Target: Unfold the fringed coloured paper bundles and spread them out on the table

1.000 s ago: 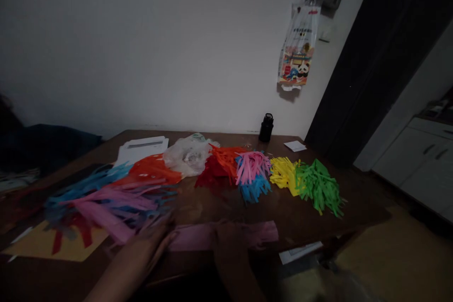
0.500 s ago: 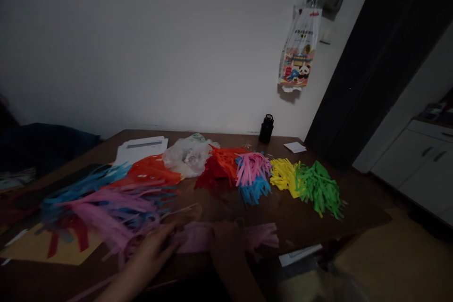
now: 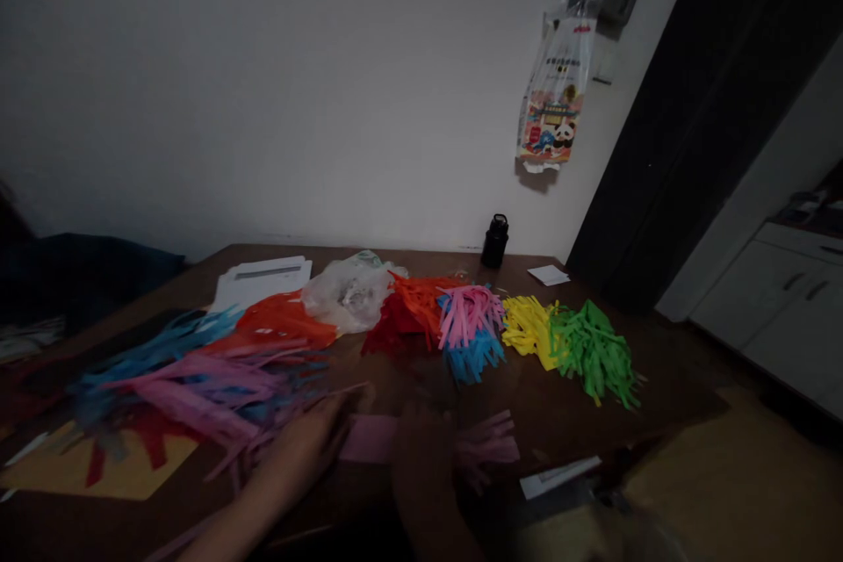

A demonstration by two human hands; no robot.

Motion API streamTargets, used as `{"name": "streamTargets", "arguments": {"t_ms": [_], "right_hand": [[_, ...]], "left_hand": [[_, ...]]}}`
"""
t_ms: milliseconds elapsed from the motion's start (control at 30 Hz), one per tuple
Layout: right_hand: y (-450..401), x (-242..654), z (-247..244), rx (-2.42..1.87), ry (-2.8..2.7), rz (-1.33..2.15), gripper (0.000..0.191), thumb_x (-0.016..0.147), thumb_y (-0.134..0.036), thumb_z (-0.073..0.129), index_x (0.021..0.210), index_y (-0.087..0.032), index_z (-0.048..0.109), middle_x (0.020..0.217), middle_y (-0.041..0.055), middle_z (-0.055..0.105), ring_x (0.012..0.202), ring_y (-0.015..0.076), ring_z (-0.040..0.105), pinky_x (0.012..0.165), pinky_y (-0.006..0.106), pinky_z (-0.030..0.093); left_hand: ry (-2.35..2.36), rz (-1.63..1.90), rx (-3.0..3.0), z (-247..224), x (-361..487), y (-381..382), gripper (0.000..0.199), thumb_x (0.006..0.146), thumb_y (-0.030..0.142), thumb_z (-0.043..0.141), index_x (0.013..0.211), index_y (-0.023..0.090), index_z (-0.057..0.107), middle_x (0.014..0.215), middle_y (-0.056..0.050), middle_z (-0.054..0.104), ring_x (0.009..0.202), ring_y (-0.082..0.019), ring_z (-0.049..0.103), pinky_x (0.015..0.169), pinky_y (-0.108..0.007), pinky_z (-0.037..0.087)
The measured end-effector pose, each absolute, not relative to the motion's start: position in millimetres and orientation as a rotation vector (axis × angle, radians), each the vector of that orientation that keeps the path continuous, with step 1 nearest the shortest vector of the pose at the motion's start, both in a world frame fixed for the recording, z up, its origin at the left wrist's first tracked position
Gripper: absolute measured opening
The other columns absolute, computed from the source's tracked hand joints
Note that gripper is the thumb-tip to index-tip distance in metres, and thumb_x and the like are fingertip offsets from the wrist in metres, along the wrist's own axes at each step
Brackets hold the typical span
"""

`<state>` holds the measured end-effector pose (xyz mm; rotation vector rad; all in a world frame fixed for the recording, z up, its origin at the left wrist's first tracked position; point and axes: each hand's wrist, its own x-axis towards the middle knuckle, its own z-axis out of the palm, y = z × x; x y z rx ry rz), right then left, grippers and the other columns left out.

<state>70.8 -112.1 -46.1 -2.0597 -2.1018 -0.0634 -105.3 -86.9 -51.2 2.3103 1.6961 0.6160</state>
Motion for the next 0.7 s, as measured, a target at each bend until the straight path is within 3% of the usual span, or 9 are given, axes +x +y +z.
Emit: {"name": "streamTargets", "arguments": {"t_ms": [100, 200, 300, 367, 533, 600, 700], "right_hand": [[-117, 74, -50, -1.811, -2.099, -0.157, 0.019, 0.086, -0.006, 0.057, 0.096, -0.018, 0.068, 0.101, 0.0138, 0.070, 0.096, 0.0308, 0.064, 0.082, 0.046, 0.044], [-122, 74, -63, -1.475, -2.238, -0.139, 0.013, 0.082, -0.009, 0.063, 0.080, -0.021, 0.067, 0.090, 0.0055, 0.069, 0.087, 0.0234, 0.063, 0.074, 0.036, 0.043], [-123, 71, -76, -1.515, -2.260, -0.101, 0.018, 0.081, -0.004, 0.059, 0.072, -0.019, 0.064, 0.078, 0.0040, 0.066, 0.075, 0.0187, 0.060, 0.064, 0.030, 0.039], [-123, 70, -78, -1.539, -2.285, -0.121, 0.018, 0.081, -0.003, 0.059, 0.072, -0.018, 0.064, 0.076, 0.0048, 0.065, 0.073, 0.0190, 0.059, 0.063, 0.030, 0.039], [-130, 74, -65, -1.359, -2.378, -0.123, 0.011, 0.085, -0.009, 0.063, 0.082, -0.019, 0.067, 0.085, 0.0030, 0.069, 0.079, 0.0203, 0.060, 0.070, 0.032, 0.040], [-137, 75, -59, -1.319, -2.294, -0.050, 0.007, 0.085, -0.012, 0.065, 0.085, -0.020, 0.065, 0.089, 0.0012, 0.068, 0.082, 0.0194, 0.059, 0.074, 0.032, 0.040], [-142, 73, -57, -1.278, -2.285, -0.006, 0.008, 0.085, -0.019, 0.068, 0.090, -0.020, 0.063, 0.093, 0.0014, 0.066, 0.086, 0.0206, 0.058, 0.076, 0.032, 0.040]], "left_hand": [[1.723, 0.583, 2.317, -50, -103, -85, 0.043, 0.085, 0.009, 0.048, 0.125, 0.019, 0.060, 0.126, -0.013, 0.069, 0.118, -0.024, 0.063, 0.103, -0.042, 0.044], [1.733, 0.547, 2.326, -49, -102, -84, 0.043, 0.086, 0.009, 0.047, 0.127, 0.018, 0.059, 0.128, -0.014, 0.068, 0.119, -0.024, 0.063, 0.102, -0.040, 0.044], [1.738, 0.515, 2.340, -44, -102, -87, 0.046, 0.086, 0.007, 0.045, 0.129, 0.017, 0.057, 0.128, -0.013, 0.068, 0.116, -0.023, 0.064, 0.099, -0.039, 0.046], [1.765, 0.501, 2.347, -40, -104, -93, 0.047, 0.086, 0.008, 0.043, 0.131, 0.016, 0.055, 0.126, -0.015, 0.067, 0.113, -0.027, 0.064, 0.095, -0.044, 0.047], [1.447, 0.630, 2.698, -46, -113, -113, 0.054, 0.076, 0.012, 0.058, 0.128, 0.028, 0.058, 0.139, -0.008, 0.058, 0.128, -0.032, 0.048, 0.108, -0.055, 0.029], [1.331, 0.722, 2.826, -56, -113, -117, 0.043, 0.073, 0.009, 0.060, 0.110, 0.028, 0.067, 0.120, -0.006, 0.068, 0.117, -0.030, 0.054, 0.108, -0.055, 0.026], [1.308, 0.755, 2.853, -64, -112, -119, 0.020, 0.079, 0.009, 0.057, 0.079, 0.024, 0.069, 0.083, -0.002, 0.072, 0.089, -0.024, 0.062, 0.096, -0.050, 0.035]]}}
